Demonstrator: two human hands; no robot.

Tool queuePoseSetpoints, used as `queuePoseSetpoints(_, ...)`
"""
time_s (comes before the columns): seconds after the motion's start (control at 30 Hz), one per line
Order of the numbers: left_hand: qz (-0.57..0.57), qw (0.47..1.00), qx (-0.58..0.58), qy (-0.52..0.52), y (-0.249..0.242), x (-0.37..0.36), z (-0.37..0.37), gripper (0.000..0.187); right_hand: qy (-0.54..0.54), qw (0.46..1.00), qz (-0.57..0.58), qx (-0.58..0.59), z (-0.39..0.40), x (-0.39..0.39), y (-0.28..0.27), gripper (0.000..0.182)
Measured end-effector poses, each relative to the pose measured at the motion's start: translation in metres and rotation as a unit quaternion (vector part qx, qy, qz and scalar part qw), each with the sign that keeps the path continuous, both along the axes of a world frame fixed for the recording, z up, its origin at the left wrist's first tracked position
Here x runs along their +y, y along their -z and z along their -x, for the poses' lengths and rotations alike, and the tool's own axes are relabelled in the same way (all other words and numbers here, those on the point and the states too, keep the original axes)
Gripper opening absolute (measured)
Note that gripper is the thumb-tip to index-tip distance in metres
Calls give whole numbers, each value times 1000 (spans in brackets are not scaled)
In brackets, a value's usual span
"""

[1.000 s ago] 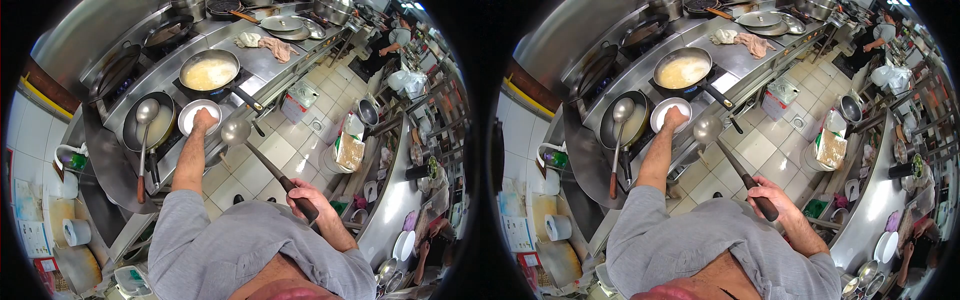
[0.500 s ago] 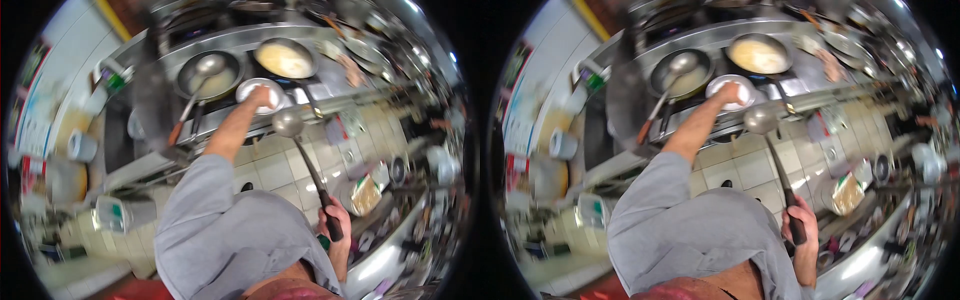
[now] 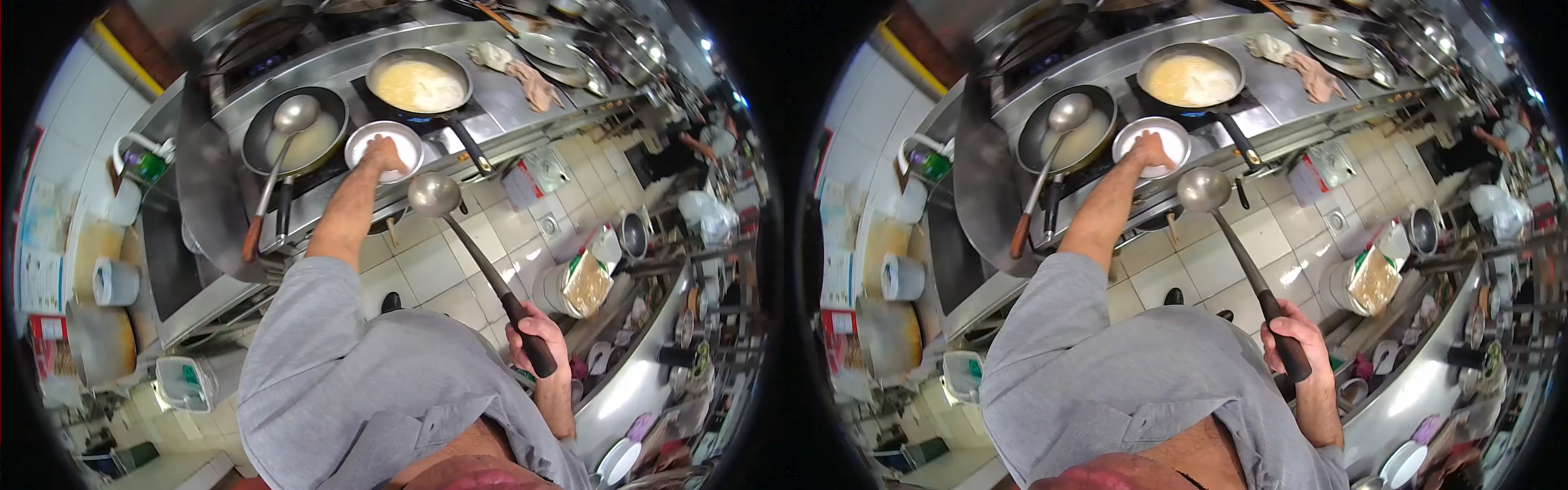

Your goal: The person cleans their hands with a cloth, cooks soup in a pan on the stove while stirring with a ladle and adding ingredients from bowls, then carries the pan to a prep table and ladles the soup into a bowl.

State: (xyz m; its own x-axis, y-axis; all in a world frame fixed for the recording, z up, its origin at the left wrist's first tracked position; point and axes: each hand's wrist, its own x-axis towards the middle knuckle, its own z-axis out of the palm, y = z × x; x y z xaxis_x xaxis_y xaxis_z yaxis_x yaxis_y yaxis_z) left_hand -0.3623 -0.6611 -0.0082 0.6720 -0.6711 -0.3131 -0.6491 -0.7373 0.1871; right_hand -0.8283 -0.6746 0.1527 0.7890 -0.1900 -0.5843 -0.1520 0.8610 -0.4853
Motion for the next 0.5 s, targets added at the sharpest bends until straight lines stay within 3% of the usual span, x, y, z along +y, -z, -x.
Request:
queuePoseSetpoints(0.3, 14, 1000, 12, -11, -10, 1, 8, 80, 18, 1000, -1, -18, -6, 6, -11, 37)
queuePoseSetpoints(0.4, 30, 1000, -5, -4, -6, 0, 7, 58, 25, 999, -7, -22, -4, 8, -13, 37)
queuePoseSetpoints(0.5, 51, 999, 0, -19, -8, -1, 12, 50, 27, 999, -10, -38, 0, 9, -14, 38)
